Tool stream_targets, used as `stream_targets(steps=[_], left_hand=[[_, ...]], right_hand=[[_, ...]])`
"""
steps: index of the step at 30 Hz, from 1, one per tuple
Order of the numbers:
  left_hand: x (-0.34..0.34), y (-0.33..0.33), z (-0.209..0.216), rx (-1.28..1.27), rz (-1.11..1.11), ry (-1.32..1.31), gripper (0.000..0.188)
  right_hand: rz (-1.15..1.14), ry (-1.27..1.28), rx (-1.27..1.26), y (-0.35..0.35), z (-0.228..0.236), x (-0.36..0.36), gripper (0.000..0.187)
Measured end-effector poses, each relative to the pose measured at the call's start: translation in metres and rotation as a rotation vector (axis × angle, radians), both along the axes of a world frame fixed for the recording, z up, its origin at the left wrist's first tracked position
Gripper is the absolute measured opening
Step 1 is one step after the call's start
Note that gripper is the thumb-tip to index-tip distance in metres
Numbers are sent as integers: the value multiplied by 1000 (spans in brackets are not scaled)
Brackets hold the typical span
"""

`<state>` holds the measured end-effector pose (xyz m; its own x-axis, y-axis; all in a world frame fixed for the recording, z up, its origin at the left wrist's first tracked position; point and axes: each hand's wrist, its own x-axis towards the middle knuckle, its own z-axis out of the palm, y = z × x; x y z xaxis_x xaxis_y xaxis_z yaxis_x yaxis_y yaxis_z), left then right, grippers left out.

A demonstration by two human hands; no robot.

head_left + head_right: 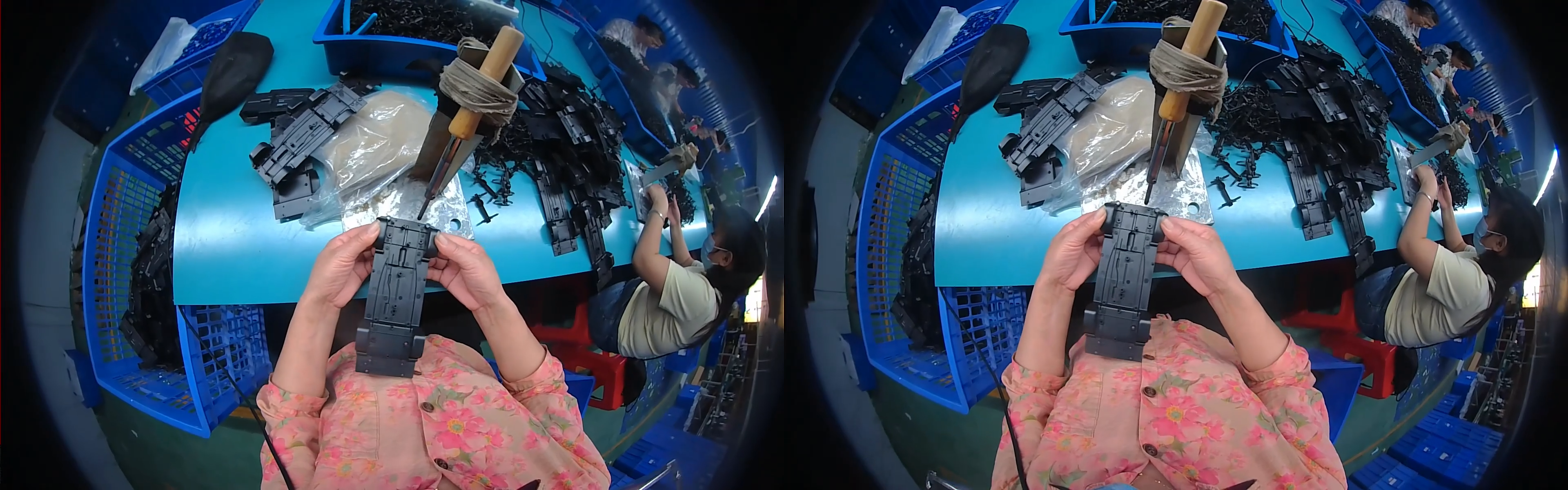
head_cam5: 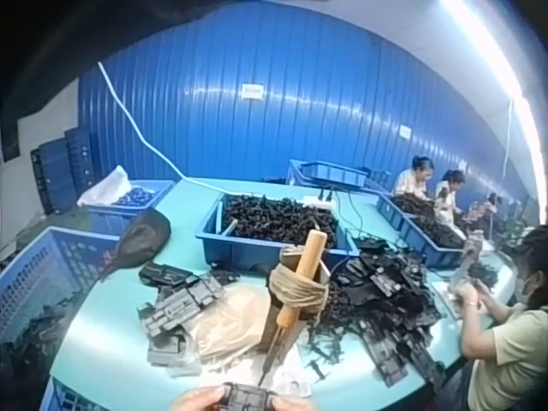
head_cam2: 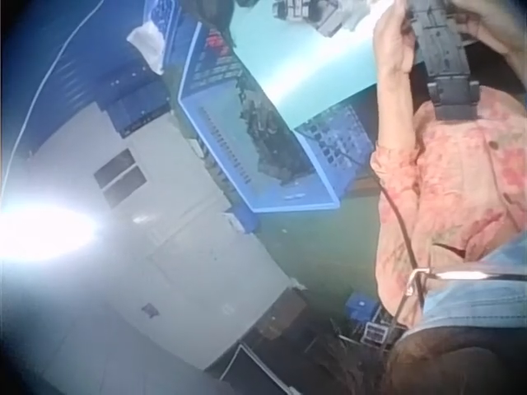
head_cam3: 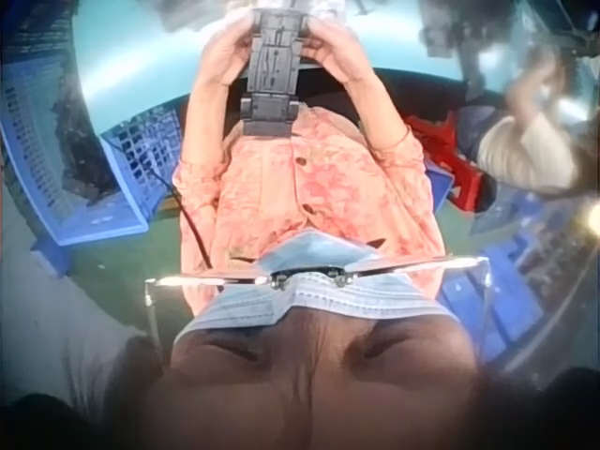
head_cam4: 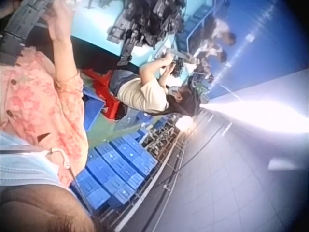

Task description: Assembling plastic components for a toy gun magazine using a manual assembly fixture.

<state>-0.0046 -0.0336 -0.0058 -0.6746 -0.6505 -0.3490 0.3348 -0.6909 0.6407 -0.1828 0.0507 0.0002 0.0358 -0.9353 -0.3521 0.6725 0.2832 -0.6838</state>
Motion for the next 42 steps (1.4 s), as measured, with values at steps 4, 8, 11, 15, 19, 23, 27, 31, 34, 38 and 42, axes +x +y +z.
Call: stream_targets(steps=[4, 8, 11, 15, 19, 23, 27, 31, 34, 38, 42], left_hand=[[5, -2, 1, -3, 46, -13, 26], [8, -4, 4, -5, 58, 18, 27], [9, -5, 5, -13, 70, 24, 27], [6, -5, 4, -17, 73, 24, 27], [5, -7, 4, -26, 64, 8, 27], [6, -8, 6, -35, 56, 8, 27], [6, -8, 5, -35, 40, 10, 27], [6, -7, 8, -35, 59, -2, 27], [6, -7, 8, -41, 58, -5, 27], [6, -7, 9, -49, 53, -10, 27], [7, -8, 7, -52, 44, 1, 26]], right_hand=[[24, -16, -12, -5, 0, 4, 26], [19, 17, -23, -8, 2, 6, 25], [24, 23, -32, -9, 2, 6, 25], [9, 29, -33, -10, -1, 3, 25], [-4, -10, -19, -10, 0, 1, 23], [3, -7, -24, -9, 0, 2, 24], [8, 6, -44, -9, 3, 2, 24], [10, -2, -53, -9, 1, 3, 23], [15, -5, -56, -8, -1, 2, 23], [3, -8, -55, -8, 0, 2, 22], [6, -4, -55, -10, 4, 2, 22]])
